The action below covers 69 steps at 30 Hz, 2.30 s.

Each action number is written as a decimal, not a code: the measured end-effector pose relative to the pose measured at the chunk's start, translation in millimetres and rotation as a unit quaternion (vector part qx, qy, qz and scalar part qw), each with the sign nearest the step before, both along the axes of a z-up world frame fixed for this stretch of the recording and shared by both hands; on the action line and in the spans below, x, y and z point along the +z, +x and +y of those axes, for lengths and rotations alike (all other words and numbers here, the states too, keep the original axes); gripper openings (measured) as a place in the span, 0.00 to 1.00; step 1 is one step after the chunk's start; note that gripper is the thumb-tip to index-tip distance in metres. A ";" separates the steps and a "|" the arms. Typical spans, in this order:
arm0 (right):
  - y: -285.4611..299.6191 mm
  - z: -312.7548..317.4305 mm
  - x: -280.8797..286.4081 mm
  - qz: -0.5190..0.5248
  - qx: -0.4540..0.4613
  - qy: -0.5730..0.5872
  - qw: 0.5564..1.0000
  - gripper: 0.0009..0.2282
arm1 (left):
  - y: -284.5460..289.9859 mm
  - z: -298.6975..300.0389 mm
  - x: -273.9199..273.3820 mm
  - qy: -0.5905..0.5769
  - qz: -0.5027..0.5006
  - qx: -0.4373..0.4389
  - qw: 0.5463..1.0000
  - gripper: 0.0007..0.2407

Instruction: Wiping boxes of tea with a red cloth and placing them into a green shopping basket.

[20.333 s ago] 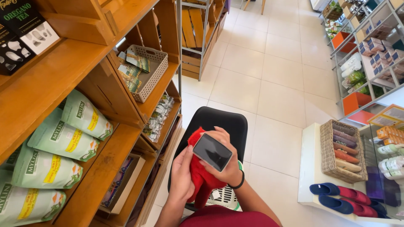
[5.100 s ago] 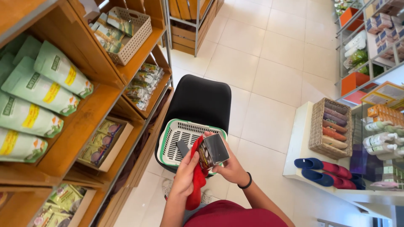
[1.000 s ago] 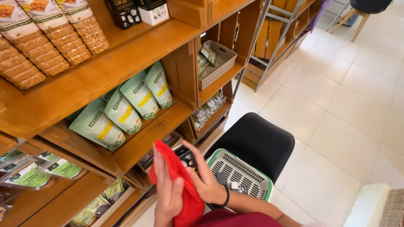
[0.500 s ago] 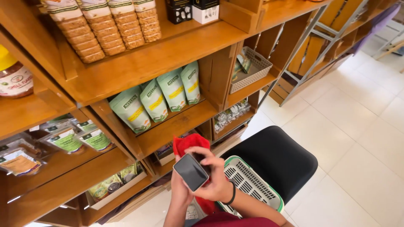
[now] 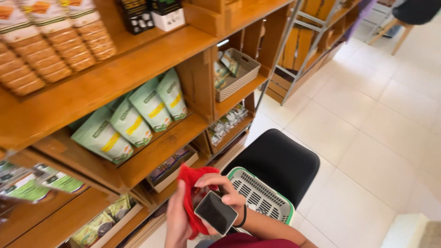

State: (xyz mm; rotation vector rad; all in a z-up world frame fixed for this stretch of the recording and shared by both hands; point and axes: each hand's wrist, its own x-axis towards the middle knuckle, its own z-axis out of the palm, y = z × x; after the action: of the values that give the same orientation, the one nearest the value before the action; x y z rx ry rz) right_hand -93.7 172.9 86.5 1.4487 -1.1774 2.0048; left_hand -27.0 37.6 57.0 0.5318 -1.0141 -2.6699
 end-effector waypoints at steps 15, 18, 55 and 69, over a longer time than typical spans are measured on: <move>-20.0 54.7 -12.4 -0.080 0.053 -0.057 0.994 0.32 | -12.6 66.2 0.0 0.008 0.001 -0.049 0.999 0.23; -27.1 69.0 -16.2 -0.025 0.061 -0.001 0.998 0.35 | -3.6 74.2 -14.8 0.029 -0.026 -0.054 0.998 0.23; -21.1 134.5 13.3 -0.371 -0.321 0.018 0.871 0.28 | -72.3 153.5 13.0 -0.588 0.361 -0.098 0.717 0.24; -28.0 130.1 -23.4 -0.042 -0.309 -0.100 0.945 0.21 | -64.1 159.4 -18.3 0.111 0.025 -0.328 0.938 0.21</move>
State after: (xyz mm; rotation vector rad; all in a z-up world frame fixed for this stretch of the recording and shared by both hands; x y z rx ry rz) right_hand -121.7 303.0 63.1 0.7683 -1.2267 1.6841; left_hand -91.1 197.0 38.8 0.1697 -1.0155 -3.3911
